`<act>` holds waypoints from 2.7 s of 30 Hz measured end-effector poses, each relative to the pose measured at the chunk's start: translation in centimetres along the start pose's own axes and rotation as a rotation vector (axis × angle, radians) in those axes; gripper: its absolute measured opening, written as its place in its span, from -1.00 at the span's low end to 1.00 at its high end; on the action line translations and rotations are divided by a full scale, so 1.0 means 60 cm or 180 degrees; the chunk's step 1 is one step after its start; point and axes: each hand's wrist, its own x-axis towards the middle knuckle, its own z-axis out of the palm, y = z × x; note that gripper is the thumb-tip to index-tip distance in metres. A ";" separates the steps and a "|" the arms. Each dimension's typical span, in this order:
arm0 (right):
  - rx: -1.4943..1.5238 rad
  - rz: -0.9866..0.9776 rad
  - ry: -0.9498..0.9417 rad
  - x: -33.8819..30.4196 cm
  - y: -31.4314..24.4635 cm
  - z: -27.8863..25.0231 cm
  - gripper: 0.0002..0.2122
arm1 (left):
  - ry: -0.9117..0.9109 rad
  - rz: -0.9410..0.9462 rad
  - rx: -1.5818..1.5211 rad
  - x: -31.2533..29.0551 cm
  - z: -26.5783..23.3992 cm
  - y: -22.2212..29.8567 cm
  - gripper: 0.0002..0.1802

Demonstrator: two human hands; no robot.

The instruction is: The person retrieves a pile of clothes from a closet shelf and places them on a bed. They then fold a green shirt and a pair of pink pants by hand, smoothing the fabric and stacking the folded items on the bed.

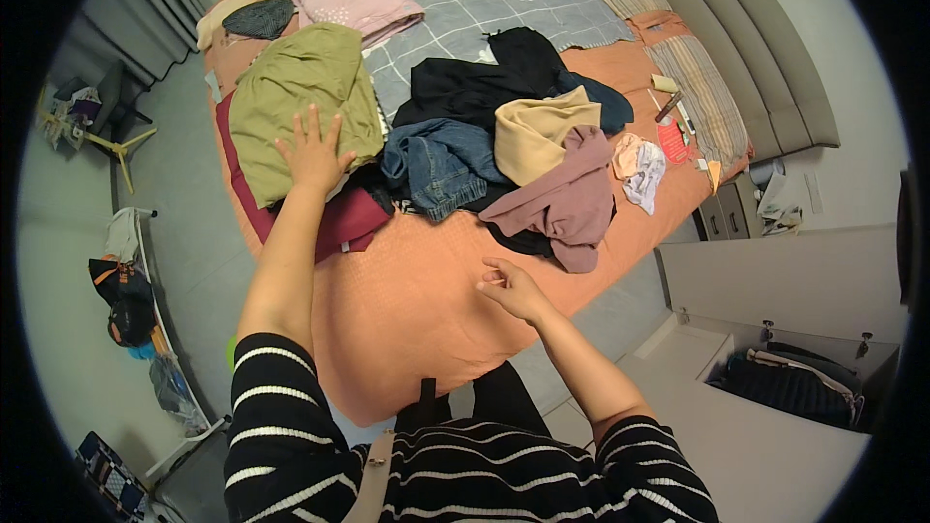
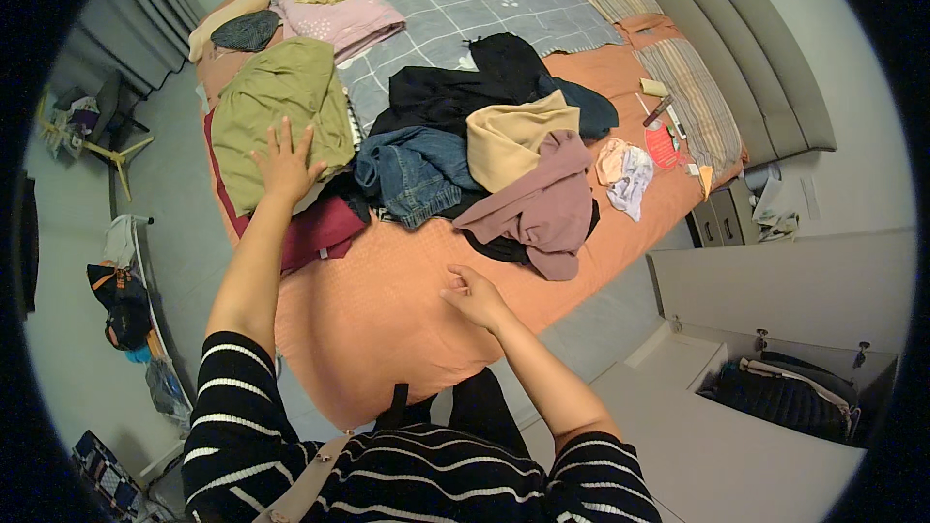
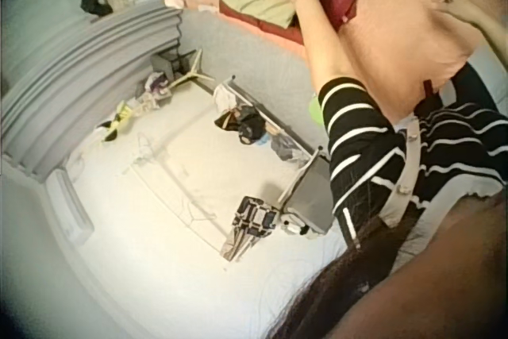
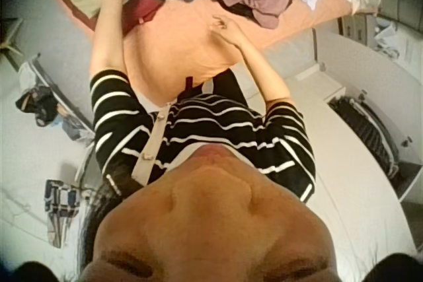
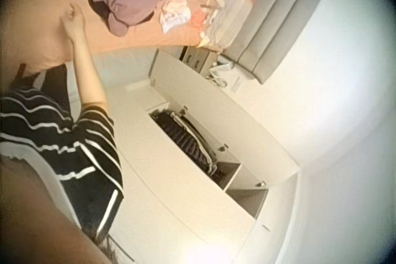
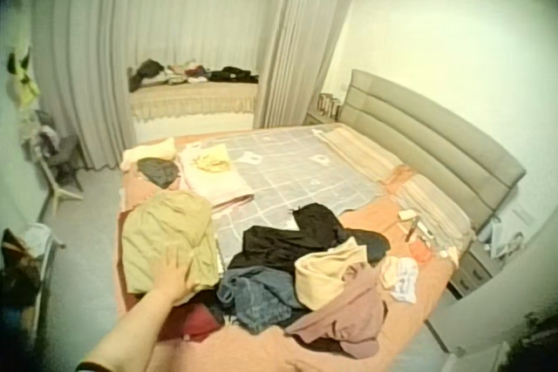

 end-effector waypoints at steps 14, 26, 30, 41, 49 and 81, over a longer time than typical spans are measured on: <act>-0.0900 0.0098 0.3482 0.259 -0.010 -0.323 -0.32 | 0.0476 -0.0036 -0.0617 -0.214 0.081 0.150 -0.15; 0.1040 -0.0912 0.2218 0.058 0.113 -0.279 -0.70 | -0.1180 0.0501 -0.3340 -0.430 0.102 0.378 -0.27; 0.0808 -0.1316 -0.0285 -0.156 0.026 -0.177 -0.66 | -0.2056 0.0173 -0.5498 -0.406 0.020 0.403 -0.38; 0.0576 -0.2339 -0.2585 -0.322 -0.173 -0.045 -0.65 | -0.2989 0.0964 -0.7017 -0.472 -0.229 0.245 -0.36; 0.1584 -0.0009 -0.1009 -0.316 -0.085 -0.019 -0.48 | -0.2614 0.1373 -0.8101 -0.543 -0.321 0.099 -0.31; 0.1066 -0.0925 -0.0327 -0.252 -0.177 0.013 -0.77 | -0.1405 -0.0344 -0.5658 -0.654 -0.125 0.062 -0.52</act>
